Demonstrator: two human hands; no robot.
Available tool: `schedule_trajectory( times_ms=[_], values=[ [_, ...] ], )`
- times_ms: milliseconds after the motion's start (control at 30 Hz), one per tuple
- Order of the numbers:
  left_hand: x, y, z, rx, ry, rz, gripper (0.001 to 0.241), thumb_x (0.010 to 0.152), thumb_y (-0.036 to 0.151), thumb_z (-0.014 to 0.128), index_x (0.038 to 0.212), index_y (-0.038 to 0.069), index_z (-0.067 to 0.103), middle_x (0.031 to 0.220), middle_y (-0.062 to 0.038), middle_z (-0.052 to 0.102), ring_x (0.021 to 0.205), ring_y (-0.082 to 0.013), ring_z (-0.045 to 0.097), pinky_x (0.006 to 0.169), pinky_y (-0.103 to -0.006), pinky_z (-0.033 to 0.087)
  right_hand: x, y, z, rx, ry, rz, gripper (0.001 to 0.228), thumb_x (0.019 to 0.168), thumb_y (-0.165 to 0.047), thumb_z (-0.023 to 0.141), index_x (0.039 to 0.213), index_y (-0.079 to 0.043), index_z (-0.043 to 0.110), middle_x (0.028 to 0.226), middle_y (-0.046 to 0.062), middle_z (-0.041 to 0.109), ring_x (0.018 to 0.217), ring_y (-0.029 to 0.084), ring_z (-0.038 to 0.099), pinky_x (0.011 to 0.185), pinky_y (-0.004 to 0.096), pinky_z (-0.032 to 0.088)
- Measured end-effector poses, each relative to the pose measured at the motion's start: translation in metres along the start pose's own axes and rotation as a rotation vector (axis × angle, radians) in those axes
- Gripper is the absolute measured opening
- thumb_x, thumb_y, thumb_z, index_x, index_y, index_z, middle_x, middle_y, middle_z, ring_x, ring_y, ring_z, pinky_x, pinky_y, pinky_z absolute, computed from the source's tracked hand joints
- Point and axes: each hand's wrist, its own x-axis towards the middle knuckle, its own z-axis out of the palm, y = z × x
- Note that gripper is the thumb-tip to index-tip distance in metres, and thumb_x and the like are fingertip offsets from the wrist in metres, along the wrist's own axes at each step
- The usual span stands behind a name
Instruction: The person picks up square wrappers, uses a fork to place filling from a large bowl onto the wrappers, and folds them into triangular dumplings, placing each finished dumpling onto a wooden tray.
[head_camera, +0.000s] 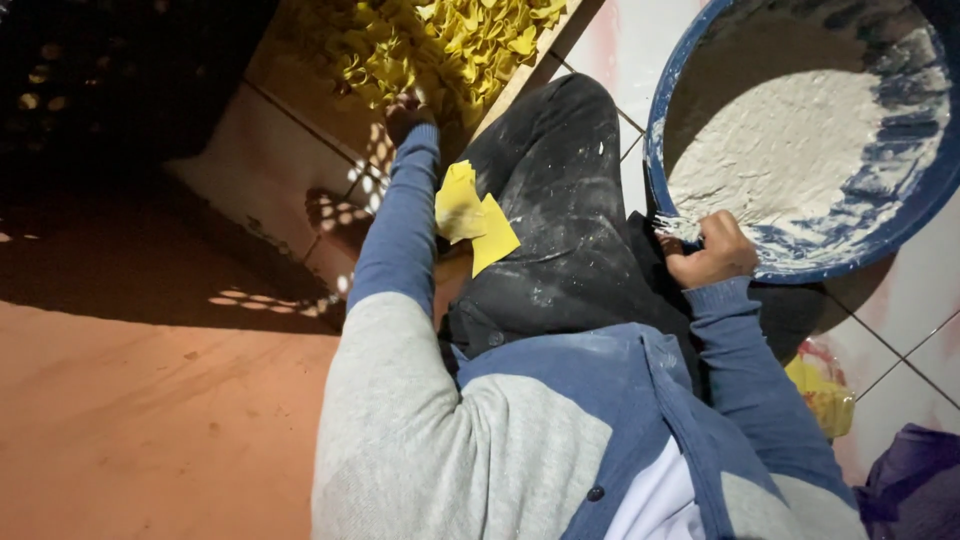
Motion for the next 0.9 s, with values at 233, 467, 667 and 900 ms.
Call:
schedule_trajectory(
  times_ms=[233, 467, 667, 900],
  values=[
    [-0.007, 0.017, -0.014, 0.077, -0.064, -0.046, 0.021, 0.083, 0.033, 0.066, 0.094, 0.022, 0.080, 0.098, -0.002, 0.079, 0.081, -0.0151, 0.073, 0.070, -0.0292, 0.062, 0.000, 0.002, 0.002, 0.011, -0.014, -0.028, 0.061, 0.095, -0.048, 0.081, 0.072, -0.005, 0.044, 0.077, 0.012, 0.048, 0.058, 0.033, 0.044, 0.050, 0.045, 0.028],
    [-0.015, 0.023, -0.019, -0.083, -0.085, 0.076, 0.033, 0.080, 0.043, 0.080, 0.095, 0.015, 0.072, 0.098, -0.008, 0.082, 0.076, -0.0201, 0.081, 0.064, -0.0313, 0.069, -0.006, 0.005, 0.005, 0.026, 0.025, -0.006, 0.062, 0.091, -0.040, 0.085, 0.070, -0.006, 0.037, 0.074, 0.012, 0.045, 0.056, 0.033, 0.040, 0.050, 0.046, 0.025],
    [0.004, 0.025, -0.009, -0.022, -0.048, 0.583, 0.020, 0.090, 0.015, 0.073, 0.108, 0.017, 0.063, 0.103, -0.007, 0.079, 0.083, -0.0229, 0.081, 0.064, -0.0349, 0.070, -0.007, 0.005, 0.007, 0.018, 0.041, -0.010, 0.064, 0.090, -0.041, 0.088, 0.071, -0.007, 0.037, 0.074, 0.012, 0.043, 0.055, 0.032, 0.038, 0.050, 0.045, 0.024],
    [-0.012, 0.059, -0.039, -0.023, -0.274, 0.475, 0.024, 0.101, 0.039, 0.053, 0.119, 0.024, 0.061, 0.093, -0.007, 0.077, 0.056, -0.0148, 0.075, 0.037, -0.0289, 0.062, -0.008, 0.005, 0.007, -0.005, 0.048, -0.005, 0.060, 0.088, -0.038, 0.088, 0.071, -0.007, 0.039, 0.075, 0.011, 0.045, 0.056, 0.032, 0.041, 0.050, 0.045, 0.026]
  ],
)
